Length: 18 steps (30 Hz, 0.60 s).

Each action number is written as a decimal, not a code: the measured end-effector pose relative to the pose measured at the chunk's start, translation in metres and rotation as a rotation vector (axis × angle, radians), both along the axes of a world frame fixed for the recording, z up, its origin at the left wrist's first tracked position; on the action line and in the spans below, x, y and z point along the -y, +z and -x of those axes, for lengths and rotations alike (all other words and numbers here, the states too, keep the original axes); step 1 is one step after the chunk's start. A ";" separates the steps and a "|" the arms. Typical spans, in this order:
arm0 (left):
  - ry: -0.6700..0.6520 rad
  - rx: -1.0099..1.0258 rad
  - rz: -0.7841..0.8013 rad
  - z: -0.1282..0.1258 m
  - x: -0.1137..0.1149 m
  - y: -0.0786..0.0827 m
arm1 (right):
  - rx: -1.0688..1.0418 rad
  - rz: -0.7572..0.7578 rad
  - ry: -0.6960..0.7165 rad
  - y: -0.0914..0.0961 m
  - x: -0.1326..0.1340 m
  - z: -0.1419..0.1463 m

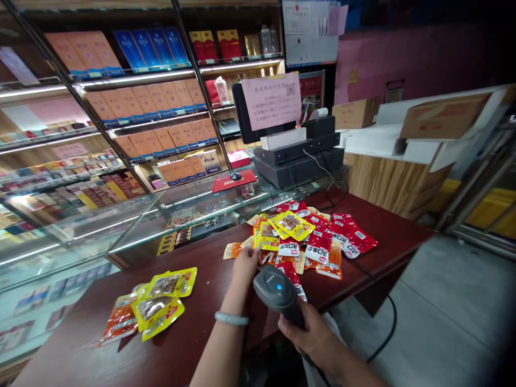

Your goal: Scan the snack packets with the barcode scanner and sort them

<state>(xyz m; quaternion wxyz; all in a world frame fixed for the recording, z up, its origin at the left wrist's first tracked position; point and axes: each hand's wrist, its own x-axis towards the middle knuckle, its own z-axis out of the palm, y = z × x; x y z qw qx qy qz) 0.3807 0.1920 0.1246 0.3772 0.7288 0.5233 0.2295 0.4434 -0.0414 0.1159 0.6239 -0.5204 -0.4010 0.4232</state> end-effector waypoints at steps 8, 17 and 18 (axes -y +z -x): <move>0.021 0.131 0.092 -0.026 0.001 0.013 | -0.011 -0.039 -0.033 0.006 0.006 -0.011; 0.076 0.616 0.160 0.075 0.034 0.013 | -0.077 -0.012 0.023 -0.004 -0.002 -0.009; 0.089 0.649 0.147 0.087 0.038 0.012 | -0.087 -0.015 0.031 -0.004 -0.004 -0.008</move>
